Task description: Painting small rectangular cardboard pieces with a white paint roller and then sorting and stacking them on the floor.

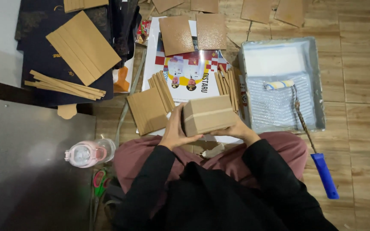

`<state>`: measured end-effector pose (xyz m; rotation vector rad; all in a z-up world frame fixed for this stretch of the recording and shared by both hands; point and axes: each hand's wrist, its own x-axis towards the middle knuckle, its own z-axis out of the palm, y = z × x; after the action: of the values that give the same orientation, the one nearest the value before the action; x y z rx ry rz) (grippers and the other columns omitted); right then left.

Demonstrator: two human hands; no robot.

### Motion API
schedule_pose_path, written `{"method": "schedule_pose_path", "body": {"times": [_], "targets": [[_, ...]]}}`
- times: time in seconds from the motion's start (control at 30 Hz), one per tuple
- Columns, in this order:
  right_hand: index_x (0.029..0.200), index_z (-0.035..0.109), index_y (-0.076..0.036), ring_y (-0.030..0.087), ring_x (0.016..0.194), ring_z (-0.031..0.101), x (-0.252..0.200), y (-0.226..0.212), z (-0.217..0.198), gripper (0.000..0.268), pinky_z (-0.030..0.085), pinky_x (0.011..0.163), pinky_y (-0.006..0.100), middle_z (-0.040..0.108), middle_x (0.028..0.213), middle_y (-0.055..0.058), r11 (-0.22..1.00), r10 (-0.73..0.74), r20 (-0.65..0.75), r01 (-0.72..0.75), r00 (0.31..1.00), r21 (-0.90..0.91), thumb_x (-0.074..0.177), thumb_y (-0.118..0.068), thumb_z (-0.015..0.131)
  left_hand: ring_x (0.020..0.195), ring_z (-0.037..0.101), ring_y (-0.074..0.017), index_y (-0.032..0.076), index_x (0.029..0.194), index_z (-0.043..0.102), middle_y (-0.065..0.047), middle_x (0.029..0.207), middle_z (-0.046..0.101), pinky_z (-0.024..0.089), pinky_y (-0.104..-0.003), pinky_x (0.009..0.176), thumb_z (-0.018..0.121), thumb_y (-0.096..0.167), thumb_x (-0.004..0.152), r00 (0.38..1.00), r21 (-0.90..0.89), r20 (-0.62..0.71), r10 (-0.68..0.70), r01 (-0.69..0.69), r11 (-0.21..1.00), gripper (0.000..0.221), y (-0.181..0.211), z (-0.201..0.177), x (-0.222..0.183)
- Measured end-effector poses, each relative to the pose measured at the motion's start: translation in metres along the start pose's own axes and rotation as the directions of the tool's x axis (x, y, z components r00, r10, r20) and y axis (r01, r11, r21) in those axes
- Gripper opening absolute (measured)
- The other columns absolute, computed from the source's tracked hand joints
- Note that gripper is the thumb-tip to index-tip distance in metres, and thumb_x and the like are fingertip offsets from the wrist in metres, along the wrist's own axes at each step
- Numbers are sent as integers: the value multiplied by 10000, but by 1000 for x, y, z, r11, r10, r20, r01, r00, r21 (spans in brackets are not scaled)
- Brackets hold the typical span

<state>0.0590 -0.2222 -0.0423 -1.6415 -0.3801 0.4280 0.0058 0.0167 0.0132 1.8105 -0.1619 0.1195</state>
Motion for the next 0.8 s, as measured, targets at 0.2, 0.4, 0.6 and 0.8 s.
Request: {"method": "schedule_pose_path", "body": {"times": [0.2,0.4,0.6,0.8], "targets": [[1354,267,-151,405,1067,489,8,-39,7,1123,387,899,489,472,1183,188,954,-89,109,116,990,-277,409,-229,870,1205,372,-413,47,1279,311,-234,1242,423,289,-482,1028,773,162,423,997,9,65,40,-41,999,980,-45,6,-21],[1354,272,-116,385,1108,483,5,-26,3,1109,383,918,491,480,1213,181,956,-18,157,63,987,-288,415,-265,843,1212,359,-413,57,1285,314,-200,1243,410,331,-501,1013,822,124,429,998,-34,56,-40,42,999,997,-43,11,-22],[1353,262,-57,455,1087,466,-3,-24,0,1076,375,914,541,482,1170,252,945,3,169,53,986,-323,439,-194,813,1178,414,-344,105,1248,365,-115,1172,446,356,-510,975,895,219,453,995,-86,40,-93,96,992,962,-53,18,-30],[1377,258,-75,396,1158,427,1,-29,2,1114,345,963,473,426,1285,204,930,-78,167,132,983,-344,444,-273,833,1269,254,-442,34,1383,121,-262,1382,249,194,-541,1064,819,555,436,994,213,108,28,-51,976,1287,3,-3,-16]]}}
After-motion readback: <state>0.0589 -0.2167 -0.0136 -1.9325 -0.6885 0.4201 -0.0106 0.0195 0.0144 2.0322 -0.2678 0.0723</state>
